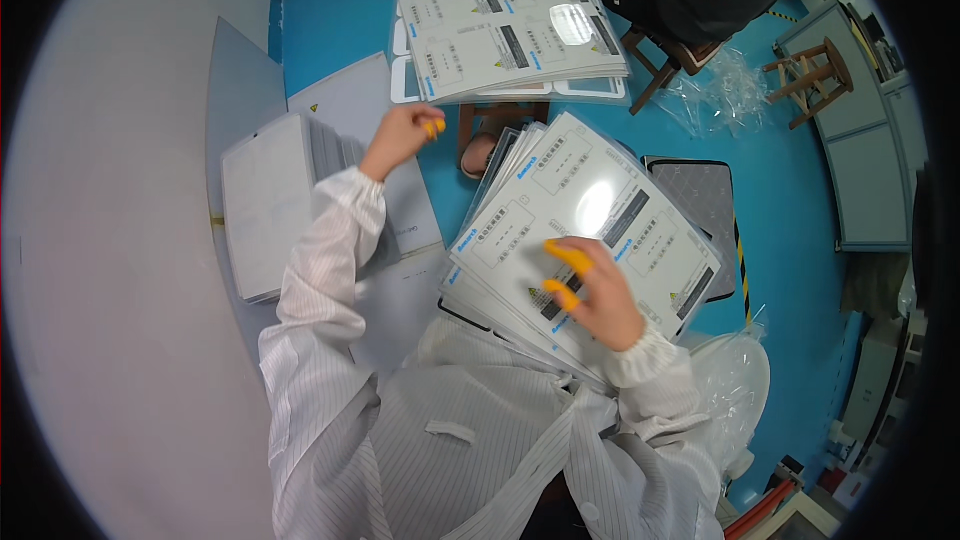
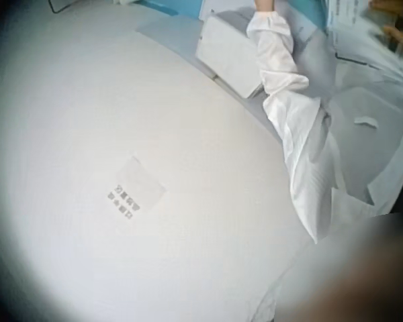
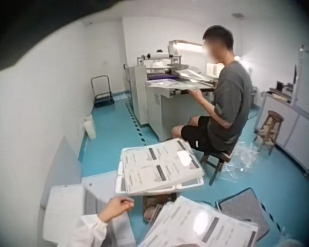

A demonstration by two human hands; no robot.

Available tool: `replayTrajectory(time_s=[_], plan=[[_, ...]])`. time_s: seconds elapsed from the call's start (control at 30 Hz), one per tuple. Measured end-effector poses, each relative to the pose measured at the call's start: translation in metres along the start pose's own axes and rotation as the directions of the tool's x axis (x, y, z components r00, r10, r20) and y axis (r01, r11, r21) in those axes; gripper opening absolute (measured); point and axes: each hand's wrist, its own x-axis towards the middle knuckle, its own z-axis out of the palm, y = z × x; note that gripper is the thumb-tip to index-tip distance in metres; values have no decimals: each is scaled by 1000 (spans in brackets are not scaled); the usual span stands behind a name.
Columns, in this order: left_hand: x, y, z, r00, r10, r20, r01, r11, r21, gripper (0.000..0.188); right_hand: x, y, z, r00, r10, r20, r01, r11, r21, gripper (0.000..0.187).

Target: Unpacking technical sheets from plastic protective sleeves and stacking them in an electronics manufacturing environment.

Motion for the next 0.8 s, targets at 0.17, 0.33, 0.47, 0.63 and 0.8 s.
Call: replayTrajectory(time_s=[0.17,0.33,0.47,0.63,0.8], plan=[[-108,17,23,951,-71,302,6,978,208,21,27,26,78,991,-122,51,116,987,109,41],[-150,29,36,978,68,198,-122,953,279,21,32,48,94,990,-34,-136,50,992,116,30],[-146,54,30,981,-52,187,13,980,201,26,38,39,99,984,-65,-166,77,994,72,34],[-142,55,30,962,-131,239,126,991,37,30,45,20,122,997,15,-74,-17,1000,-20,35],[-142,48,32,961,-121,249,122,992,13,31,44,37,127,985,129,-116,-124,991,47,31]])
